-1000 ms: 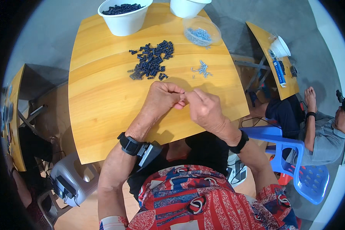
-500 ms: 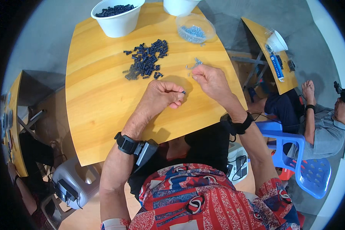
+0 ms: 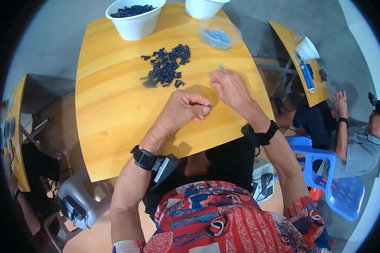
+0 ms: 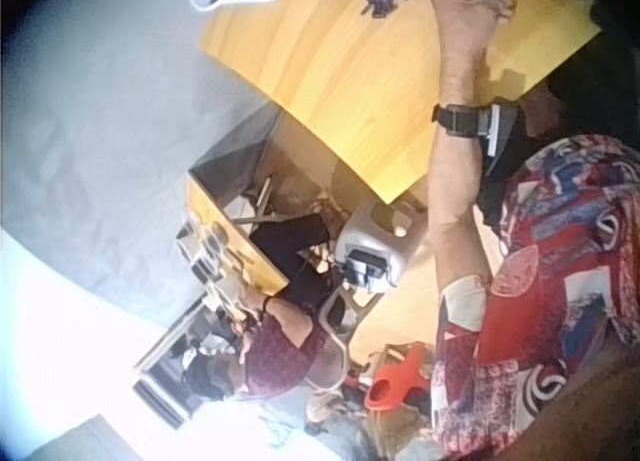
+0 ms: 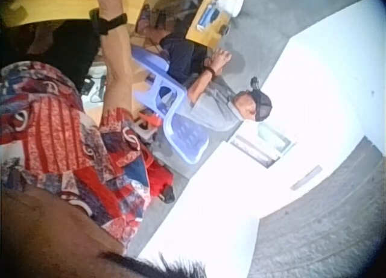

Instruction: Assembling small plastic components by inserting metal pins into black plastic tubes.

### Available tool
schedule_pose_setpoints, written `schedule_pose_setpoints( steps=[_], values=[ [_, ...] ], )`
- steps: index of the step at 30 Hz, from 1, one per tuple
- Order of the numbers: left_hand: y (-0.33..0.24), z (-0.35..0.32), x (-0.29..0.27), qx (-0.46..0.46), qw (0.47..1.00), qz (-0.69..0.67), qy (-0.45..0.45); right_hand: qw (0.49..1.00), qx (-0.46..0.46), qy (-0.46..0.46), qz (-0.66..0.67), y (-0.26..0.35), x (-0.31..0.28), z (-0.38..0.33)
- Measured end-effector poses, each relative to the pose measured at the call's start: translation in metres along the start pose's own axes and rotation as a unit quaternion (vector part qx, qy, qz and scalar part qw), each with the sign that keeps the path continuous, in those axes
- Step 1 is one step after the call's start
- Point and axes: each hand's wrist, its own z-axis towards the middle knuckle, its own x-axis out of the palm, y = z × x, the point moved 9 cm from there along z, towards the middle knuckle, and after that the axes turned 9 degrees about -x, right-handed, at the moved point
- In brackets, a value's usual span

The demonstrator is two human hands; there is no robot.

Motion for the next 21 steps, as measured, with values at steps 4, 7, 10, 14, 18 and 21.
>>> schedule_pose_setpoints(
  steps=[4,7,10,14,18,21],
  values=[
    [0.005,0.000,0.016,-0.030,0.997,0.028,0.060,1.000,-0.019,-0.005,0.012,0.009,-0.006,0.006],
    [0.005,-0.003,0.026,-0.039,0.991,0.053,0.114,0.995,-0.060,-0.012,0.078,0.022,0.000,0.019],
    [0.006,-0.007,0.031,-0.047,0.983,0.101,0.146,0.989,-0.079,0.014,0.124,0.038,0.016,0.031],
    [0.006,-0.007,0.033,-0.036,0.982,0.092,0.160,0.988,-0.064,0.060,0.125,0.046,0.030,0.038],
    [0.005,-0.007,0.038,-0.028,0.977,0.107,0.181,0.990,-0.064,0.057,0.115,0.046,0.038,0.039],
    [0.003,-0.008,0.035,-0.039,0.981,0.079,0.173,0.993,-0.068,0.036,0.090,0.040,0.039,0.040]
  ],
)
